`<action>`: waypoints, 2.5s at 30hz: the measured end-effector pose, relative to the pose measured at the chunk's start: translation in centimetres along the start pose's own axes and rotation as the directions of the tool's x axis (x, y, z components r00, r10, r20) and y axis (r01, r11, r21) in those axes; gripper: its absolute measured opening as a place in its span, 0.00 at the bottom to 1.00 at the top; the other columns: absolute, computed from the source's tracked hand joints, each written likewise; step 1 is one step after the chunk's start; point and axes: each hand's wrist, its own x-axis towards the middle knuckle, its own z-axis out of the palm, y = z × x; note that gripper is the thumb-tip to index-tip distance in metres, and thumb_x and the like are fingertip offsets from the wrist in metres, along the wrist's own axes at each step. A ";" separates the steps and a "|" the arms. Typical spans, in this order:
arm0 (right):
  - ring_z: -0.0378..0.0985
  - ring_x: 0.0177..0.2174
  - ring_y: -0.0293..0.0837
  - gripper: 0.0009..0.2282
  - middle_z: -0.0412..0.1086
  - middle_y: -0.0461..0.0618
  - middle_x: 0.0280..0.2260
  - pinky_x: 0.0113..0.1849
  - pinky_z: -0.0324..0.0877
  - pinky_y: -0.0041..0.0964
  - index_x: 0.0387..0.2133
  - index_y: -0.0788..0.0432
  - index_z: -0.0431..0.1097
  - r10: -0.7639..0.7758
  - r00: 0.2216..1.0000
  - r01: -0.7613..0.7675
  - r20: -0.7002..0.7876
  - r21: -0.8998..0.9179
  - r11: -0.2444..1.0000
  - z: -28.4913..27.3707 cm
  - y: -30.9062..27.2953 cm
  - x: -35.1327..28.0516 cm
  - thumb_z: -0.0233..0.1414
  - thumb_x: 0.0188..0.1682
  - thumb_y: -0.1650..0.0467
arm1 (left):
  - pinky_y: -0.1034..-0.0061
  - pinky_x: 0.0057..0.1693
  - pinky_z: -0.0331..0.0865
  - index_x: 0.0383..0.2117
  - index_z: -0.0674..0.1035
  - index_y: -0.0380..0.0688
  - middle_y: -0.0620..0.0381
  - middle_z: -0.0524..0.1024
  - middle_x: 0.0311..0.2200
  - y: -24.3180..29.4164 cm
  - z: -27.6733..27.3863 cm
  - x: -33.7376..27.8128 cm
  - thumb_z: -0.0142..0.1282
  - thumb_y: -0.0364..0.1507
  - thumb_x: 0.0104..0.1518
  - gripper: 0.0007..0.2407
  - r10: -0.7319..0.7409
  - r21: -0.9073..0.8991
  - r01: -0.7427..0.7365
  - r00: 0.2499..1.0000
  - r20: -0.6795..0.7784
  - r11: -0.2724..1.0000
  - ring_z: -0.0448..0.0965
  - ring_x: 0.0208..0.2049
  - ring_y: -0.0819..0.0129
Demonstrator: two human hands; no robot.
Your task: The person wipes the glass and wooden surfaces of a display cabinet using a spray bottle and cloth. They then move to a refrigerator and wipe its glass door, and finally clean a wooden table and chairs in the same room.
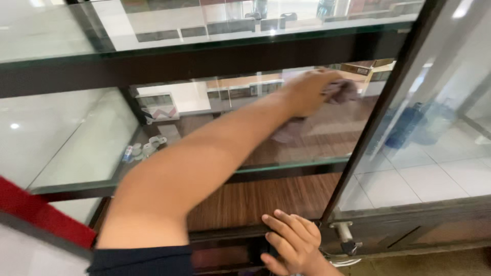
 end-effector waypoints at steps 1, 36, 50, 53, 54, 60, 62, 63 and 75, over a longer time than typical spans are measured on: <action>0.81 0.43 0.54 0.16 0.78 0.54 0.42 0.40 0.72 0.42 0.29 0.57 0.71 0.013 1.000 -0.013 -0.004 -0.014 1.000 -0.2 -0.2 0.2 0.49 0.53 0.57 | 0.64 0.54 0.73 0.52 0.77 0.49 0.48 0.80 0.48 -0.6 -1.3 -1.7 0.52 0.28 0.60 0.14 0.051 0.084 -0.047 0.997 -0.051 0.995 0.81 0.50 0.51; 0.80 0.43 0.48 0.08 0.78 0.48 0.41 0.41 0.69 0.40 0.29 0.56 0.73 0.086 0.995 -0.086 -0.047 -0.004 0.996 -3.2 -4.3 0.6 0.55 0.49 0.64 | 0.60 0.56 0.71 0.46 0.80 0.42 0.49 0.80 0.42 18.0 -7.1 -25.6 0.56 0.31 0.61 0.11 -0.111 0.295 0.265 0.886 -0.450 0.918 0.78 0.49 0.51; 0.81 0.45 0.48 0.04 0.79 0.49 0.42 0.43 0.72 0.41 0.31 0.57 0.74 0.070 0.996 -0.071 0.058 0.018 0.997 -3.3 -4.6 0.5 0.57 0.48 0.68 | 0.49 0.67 0.62 0.45 0.81 0.41 0.47 0.81 0.42 12.4 -13.2 -37.4 0.56 0.25 0.56 0.11 0.128 0.540 0.314 0.766 -0.630 0.781 0.80 0.47 0.49; 0.81 0.45 0.48 0.05 0.79 0.49 0.42 0.42 0.72 0.41 0.30 0.58 0.74 0.085 0.991 -0.088 0.107 0.019 0.996 -3.2 -4.6 0.2 0.57 0.47 0.69 | 0.50 0.69 0.64 0.41 0.82 0.40 0.47 0.81 0.36 10.9 -14.8 -38.8 0.57 0.26 0.59 0.07 0.006 0.453 0.448 0.705 -0.709 0.770 0.81 0.41 0.49; 0.81 0.45 0.47 0.05 0.79 0.49 0.42 0.42 0.72 0.41 0.30 0.58 0.74 0.092 0.990 -0.094 0.108 0.016 0.995 -3.0 -4.7 0.2 0.57 0.47 0.69 | 0.51 0.69 0.65 0.41 0.81 0.39 0.46 0.81 0.36 10.7 -15.1 -39.0 0.56 0.26 0.60 0.07 0.007 0.435 0.457 0.683 -0.730 0.776 0.80 0.42 0.48; 0.82 0.43 0.48 0.04 0.80 0.49 0.40 0.42 0.73 0.40 0.29 0.58 0.74 0.081 0.995 -0.081 0.062 -0.006 0.997 -2.3 -5.2 0.3 0.58 0.49 0.70 | 0.53 0.60 0.68 0.42 0.78 0.37 0.44 0.79 0.41 12.8 -13.5 -40.0 0.56 0.23 0.61 0.06 0.076 0.425 0.467 0.599 -0.797 0.776 0.77 0.47 0.44; 0.83 0.42 0.49 0.04 0.80 0.50 0.39 0.40 0.73 0.39 0.28 0.58 0.74 0.082 0.994 -0.082 0.069 -0.009 0.997 -2.0 -5.0 0.3 0.59 0.48 0.70 | 0.56 0.55 0.70 0.44 0.78 0.36 0.44 0.79 0.41 14.0 -13.8 -40.2 0.55 0.22 0.60 0.07 0.087 0.404 0.517 0.531 -0.843 0.754 0.76 0.46 0.44; 0.83 0.41 0.49 0.04 0.80 0.50 0.38 0.39 0.73 0.40 0.27 0.58 0.75 0.086 0.994 -0.085 0.071 -0.020 0.996 -1.8 -4.8 0.3 0.60 0.47 0.70 | 0.60 0.54 0.70 0.45 0.77 0.38 0.48 0.78 0.42 14.5 -14.6 -40.3 0.53 0.22 0.62 0.07 0.195 0.449 0.516 0.473 -0.859 0.729 0.77 0.46 0.50; 0.84 0.37 0.55 0.10 0.77 0.59 0.35 0.40 0.78 0.53 0.24 0.59 0.71 -0.292 0.952 0.286 0.093 0.078 0.955 8.8 4.6 -11.5 0.59 0.37 0.65 | 0.41 0.73 0.45 0.65 0.60 0.31 0.30 0.51 0.68 12.6 -28.2 -35.7 0.45 0.40 0.71 0.25 0.479 0.535 0.813 0.384 -0.789 0.230 0.52 0.70 0.33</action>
